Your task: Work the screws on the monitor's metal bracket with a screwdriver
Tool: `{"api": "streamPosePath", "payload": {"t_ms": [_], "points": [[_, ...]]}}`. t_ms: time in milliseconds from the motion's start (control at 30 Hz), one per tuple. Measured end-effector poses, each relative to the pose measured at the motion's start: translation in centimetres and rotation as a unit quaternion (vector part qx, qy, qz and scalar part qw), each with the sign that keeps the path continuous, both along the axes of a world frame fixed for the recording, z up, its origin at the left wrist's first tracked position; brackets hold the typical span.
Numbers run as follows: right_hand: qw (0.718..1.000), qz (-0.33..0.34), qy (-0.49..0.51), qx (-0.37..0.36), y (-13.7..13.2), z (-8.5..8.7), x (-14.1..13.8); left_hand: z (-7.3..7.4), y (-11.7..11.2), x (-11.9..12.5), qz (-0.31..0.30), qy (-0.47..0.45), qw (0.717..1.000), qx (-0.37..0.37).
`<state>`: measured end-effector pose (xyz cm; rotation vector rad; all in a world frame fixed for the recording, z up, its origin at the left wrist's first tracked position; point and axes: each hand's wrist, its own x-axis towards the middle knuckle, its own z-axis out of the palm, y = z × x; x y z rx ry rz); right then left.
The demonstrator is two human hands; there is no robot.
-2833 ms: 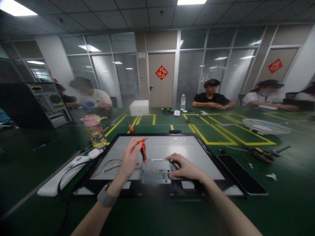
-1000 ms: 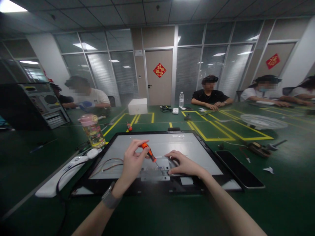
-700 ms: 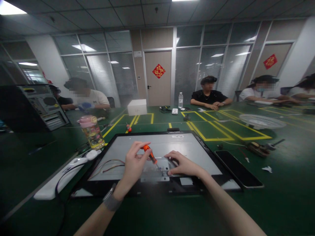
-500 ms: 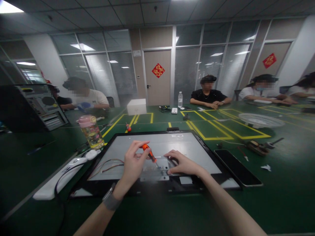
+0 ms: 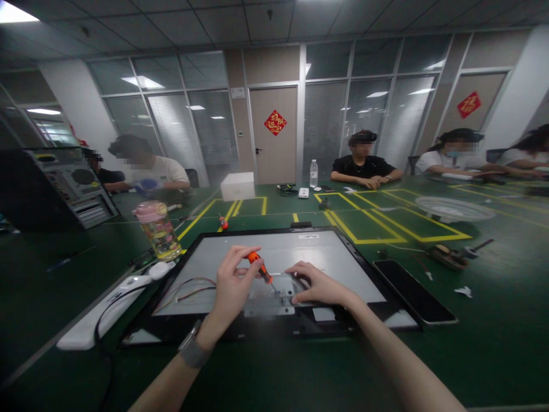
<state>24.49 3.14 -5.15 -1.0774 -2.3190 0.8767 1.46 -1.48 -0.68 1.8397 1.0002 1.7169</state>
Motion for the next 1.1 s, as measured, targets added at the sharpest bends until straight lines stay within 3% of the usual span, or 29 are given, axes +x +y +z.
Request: {"api": "streamPosePath", "payload": {"t_ms": [167,367,533,700,767,967,1100], "points": [[1.0,0.003,0.003,0.0,0.15,-0.27,0.05,-0.1,-0.15,0.12,-0.014,0.032,0.999,0.014],[1.0,0.008,0.004,0.004,0.19,-0.18,0.0,0.25,-0.35,-0.11,-0.12,0.038,0.992,0.004],[1.0,0.008,0.008,0.002,0.13,-0.15,0.02,0.47,-0.14,-0.1,-0.088,0.018,0.996,-0.003],[1.0,0.006,0.003,0.001,0.18,-0.27,0.09,0.83,-0.19,-0.19,-0.128,-0.02,0.989,-0.071],[1.0,0.006,0.003,-0.001,0.2,-0.27,0.09,0.82,-0.14,-0.21,-0.115,-0.025,0.991,-0.07],[1.0,0.005,0.004,-0.006,-0.07,0.21,-0.13,0.37,0.08,-0.08,0.003,0.028,1.0,0.009],[1.0,-0.001,0.008,-0.014,-0.22,0.35,-0.21,0.38,-0.11,0.0,-0.003,0.029,0.999,0.025]]}}
